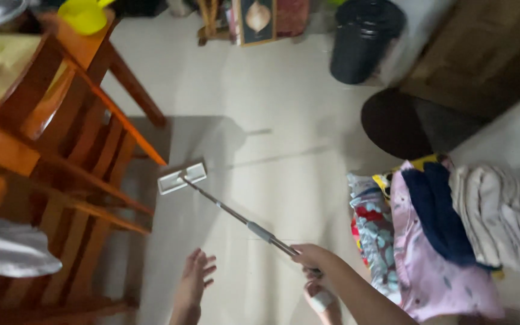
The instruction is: Mopping the floor around a dining table and into a kitchen area.
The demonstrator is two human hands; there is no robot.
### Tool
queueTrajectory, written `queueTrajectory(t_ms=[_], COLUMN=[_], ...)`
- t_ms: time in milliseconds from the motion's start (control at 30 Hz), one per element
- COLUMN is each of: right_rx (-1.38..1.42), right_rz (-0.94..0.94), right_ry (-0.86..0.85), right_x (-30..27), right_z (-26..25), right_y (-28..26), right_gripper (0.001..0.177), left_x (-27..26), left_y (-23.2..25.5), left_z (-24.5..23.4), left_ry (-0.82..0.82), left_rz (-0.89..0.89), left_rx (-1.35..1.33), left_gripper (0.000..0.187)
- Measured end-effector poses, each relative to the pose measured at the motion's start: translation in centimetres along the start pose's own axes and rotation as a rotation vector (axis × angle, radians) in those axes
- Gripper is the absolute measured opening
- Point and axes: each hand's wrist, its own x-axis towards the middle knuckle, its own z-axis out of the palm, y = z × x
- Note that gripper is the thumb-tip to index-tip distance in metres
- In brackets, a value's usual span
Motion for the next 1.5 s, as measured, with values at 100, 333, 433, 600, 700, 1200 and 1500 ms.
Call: queueTrajectory(t_ms=[100,333,433,600,700,1200,1500], right_rx=[0.031,-0.647,-0.717,-0.756,-0.443,-0.535,-0.64], right_rz=[0.087,0.152,0.25,0.379,0.595,0.747,0.513], right_ry=[0.118,0.536,0.58,0.632,0.544,0.427,0.712], right_x=[-6.0,-24.4,-29.7,-41.5,-51.1,-58.7,-45.4], right_z=[2.0,0.7,-2.0,-0.7,1.9,22.5,15.4], right_y=[0.9,1.0,7.1,18.9,23.4,16.3,12.1], right_gripper=[0.048,0.043,0.044,0.047,0.052,0.045,0.039], left_x=[0.7,-1.6,-1.1,-4.6,-8.0,-18.9,-13.2], left_y=[-2.0,-2.9,-4.6,-7.5,-10.8,-23.1,-19.1], left_z=[-1.7,-0.9,0.2,2.3,3.7,-0.4,-1.7], left_ry=[-0.11,-0.179,-0.225,-0.318,-0.362,-0.472,-0.512], left_rz=[-0.012,0.053,0.111,0.165,0.178,0.032,0.068], left_rx=[0.074,0.152,0.177,0.233,0.265,0.293,0.313], left_gripper=[0.061,0.057,0.057,0.057,0.058,0.061,0.063])
